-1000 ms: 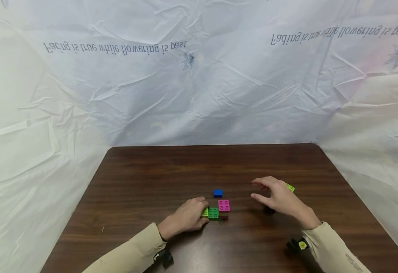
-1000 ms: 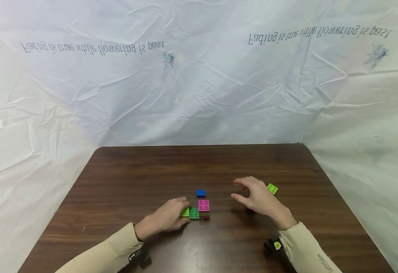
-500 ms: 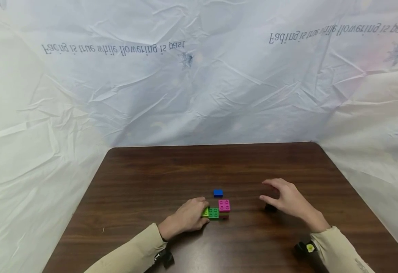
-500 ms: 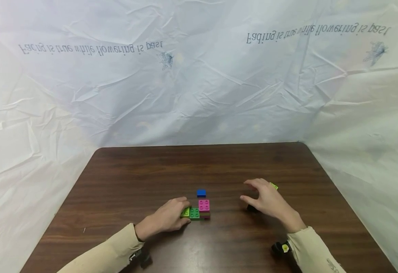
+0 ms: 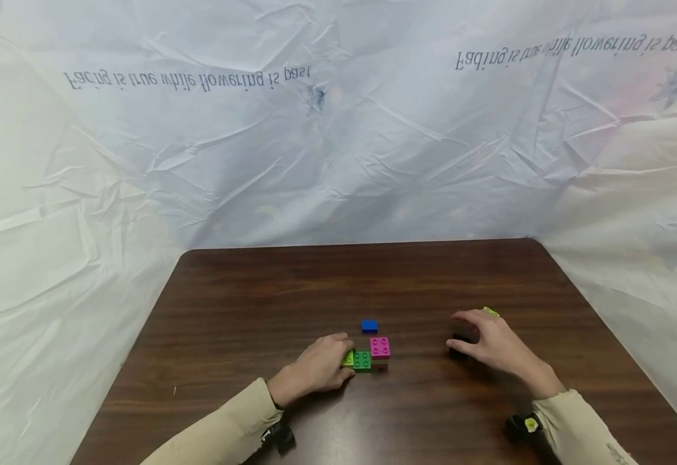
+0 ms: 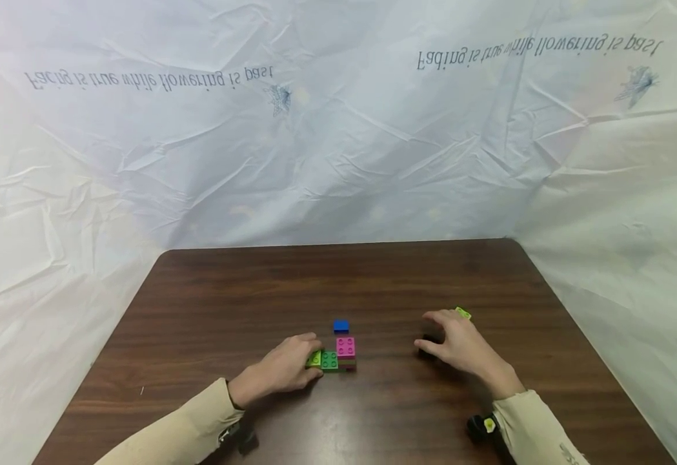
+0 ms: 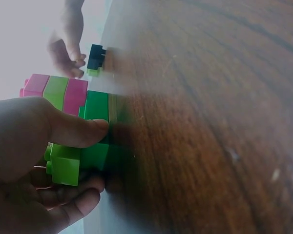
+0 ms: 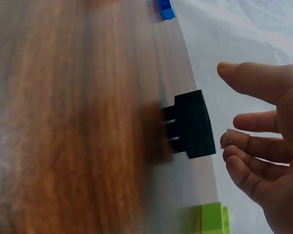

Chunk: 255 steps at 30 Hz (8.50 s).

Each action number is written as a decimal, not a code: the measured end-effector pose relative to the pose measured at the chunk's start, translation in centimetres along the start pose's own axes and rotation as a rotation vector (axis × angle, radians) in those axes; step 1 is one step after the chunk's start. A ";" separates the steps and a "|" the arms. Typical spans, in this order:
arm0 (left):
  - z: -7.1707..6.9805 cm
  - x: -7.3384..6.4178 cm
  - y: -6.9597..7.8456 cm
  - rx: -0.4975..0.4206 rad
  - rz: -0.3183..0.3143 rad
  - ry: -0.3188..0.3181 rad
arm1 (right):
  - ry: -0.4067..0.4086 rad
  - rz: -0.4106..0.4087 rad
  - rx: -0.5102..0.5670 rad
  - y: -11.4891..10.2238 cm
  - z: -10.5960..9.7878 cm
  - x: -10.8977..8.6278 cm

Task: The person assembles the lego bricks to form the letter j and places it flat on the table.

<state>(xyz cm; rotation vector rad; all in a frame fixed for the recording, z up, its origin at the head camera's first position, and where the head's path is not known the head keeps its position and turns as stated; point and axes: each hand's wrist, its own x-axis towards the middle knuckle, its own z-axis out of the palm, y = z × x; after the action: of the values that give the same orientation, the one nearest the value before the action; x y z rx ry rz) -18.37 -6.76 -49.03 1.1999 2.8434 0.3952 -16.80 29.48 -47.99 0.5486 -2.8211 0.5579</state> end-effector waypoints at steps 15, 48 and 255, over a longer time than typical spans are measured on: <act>0.0 0.1 -0.2 -0.013 -0.015 -0.009 | -0.125 0.042 0.055 0.8 0.6 -0.6; -0.2 0.1 -0.1 0.018 -0.018 -0.032 | -0.186 -0.032 -0.006 0.8 0.8 0.3; 0.0 -0.2 -0.1 0.034 -0.024 -0.014 | 0.370 -0.024 0.076 2.7 -0.4 4.2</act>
<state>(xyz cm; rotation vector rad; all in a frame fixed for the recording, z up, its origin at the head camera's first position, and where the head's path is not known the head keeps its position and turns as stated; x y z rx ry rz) -18.33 -6.96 -49.09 1.1684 2.8616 0.3374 -21.65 30.59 -47.36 0.4393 -2.4503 0.6851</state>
